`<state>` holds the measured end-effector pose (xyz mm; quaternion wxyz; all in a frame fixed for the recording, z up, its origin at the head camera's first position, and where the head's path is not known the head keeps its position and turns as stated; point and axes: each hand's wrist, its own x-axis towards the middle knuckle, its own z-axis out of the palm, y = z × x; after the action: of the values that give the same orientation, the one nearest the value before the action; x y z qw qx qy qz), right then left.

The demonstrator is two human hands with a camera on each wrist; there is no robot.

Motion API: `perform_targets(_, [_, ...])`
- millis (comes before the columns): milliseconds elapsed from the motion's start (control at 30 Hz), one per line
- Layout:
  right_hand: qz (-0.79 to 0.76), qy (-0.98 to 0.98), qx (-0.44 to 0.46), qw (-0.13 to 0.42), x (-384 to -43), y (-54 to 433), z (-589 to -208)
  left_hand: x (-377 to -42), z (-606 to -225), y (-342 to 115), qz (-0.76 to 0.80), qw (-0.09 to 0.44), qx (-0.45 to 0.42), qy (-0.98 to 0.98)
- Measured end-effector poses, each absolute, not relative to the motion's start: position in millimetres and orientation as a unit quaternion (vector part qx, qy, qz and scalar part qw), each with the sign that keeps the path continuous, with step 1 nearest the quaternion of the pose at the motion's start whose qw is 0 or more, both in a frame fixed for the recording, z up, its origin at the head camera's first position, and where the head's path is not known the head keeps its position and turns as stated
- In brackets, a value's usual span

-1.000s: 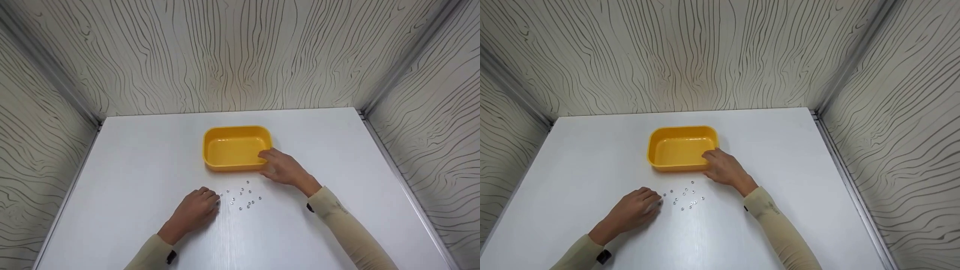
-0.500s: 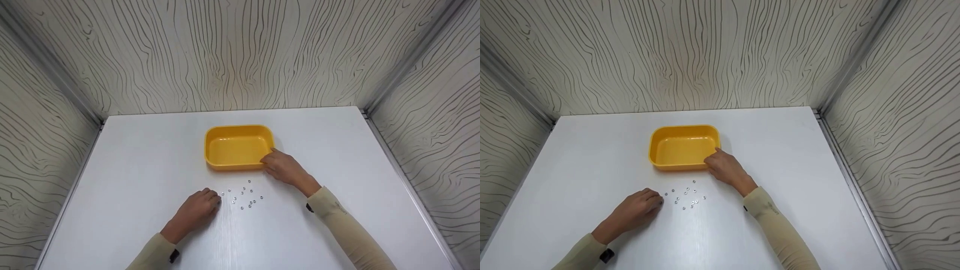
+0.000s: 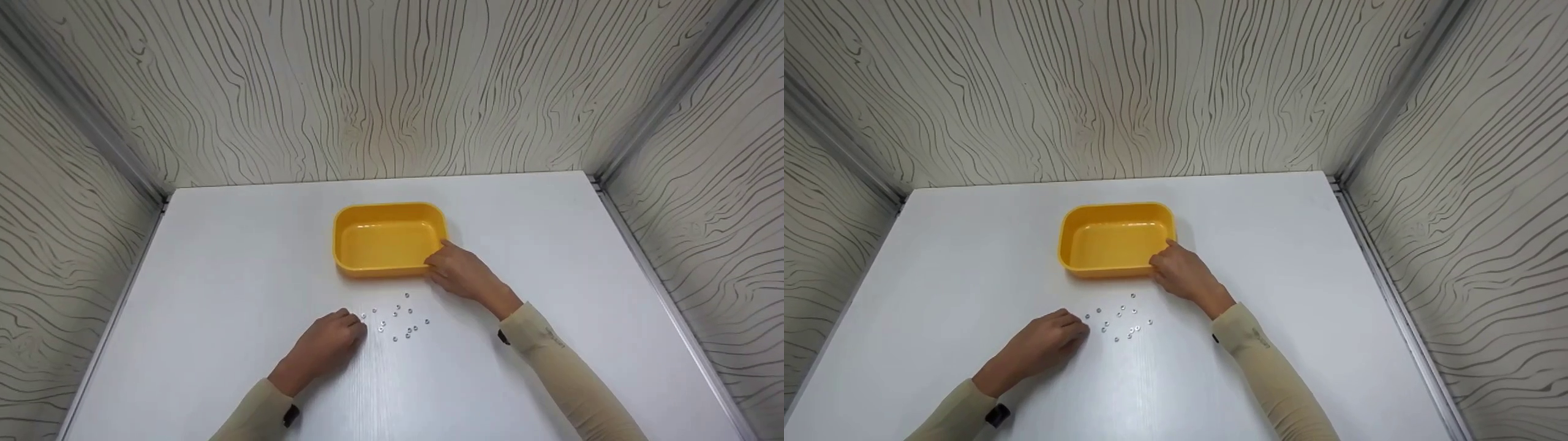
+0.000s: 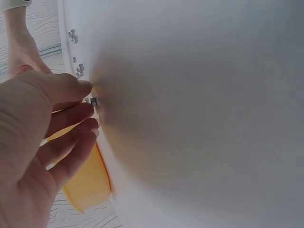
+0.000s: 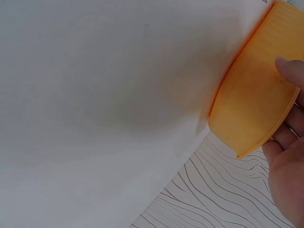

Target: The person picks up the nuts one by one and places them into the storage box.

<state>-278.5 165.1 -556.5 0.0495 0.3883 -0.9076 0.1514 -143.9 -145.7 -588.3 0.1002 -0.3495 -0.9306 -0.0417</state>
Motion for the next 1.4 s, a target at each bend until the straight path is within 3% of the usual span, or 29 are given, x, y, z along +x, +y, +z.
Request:
perform_targets(133, [0.159, -0.906, 0.389, 0.046, -279.3, 165.1, -556.1, -145.0, -586.0, -143.7, -0.029, 0.083, -0.346, -0.934])
perform_targets(1400, [0.168, -0.915, 0.367, -0.002, -282.1, 163.3, -555.0, -143.4, -583.8, -136.3, 0.032, 0.099, -0.358, -0.928])
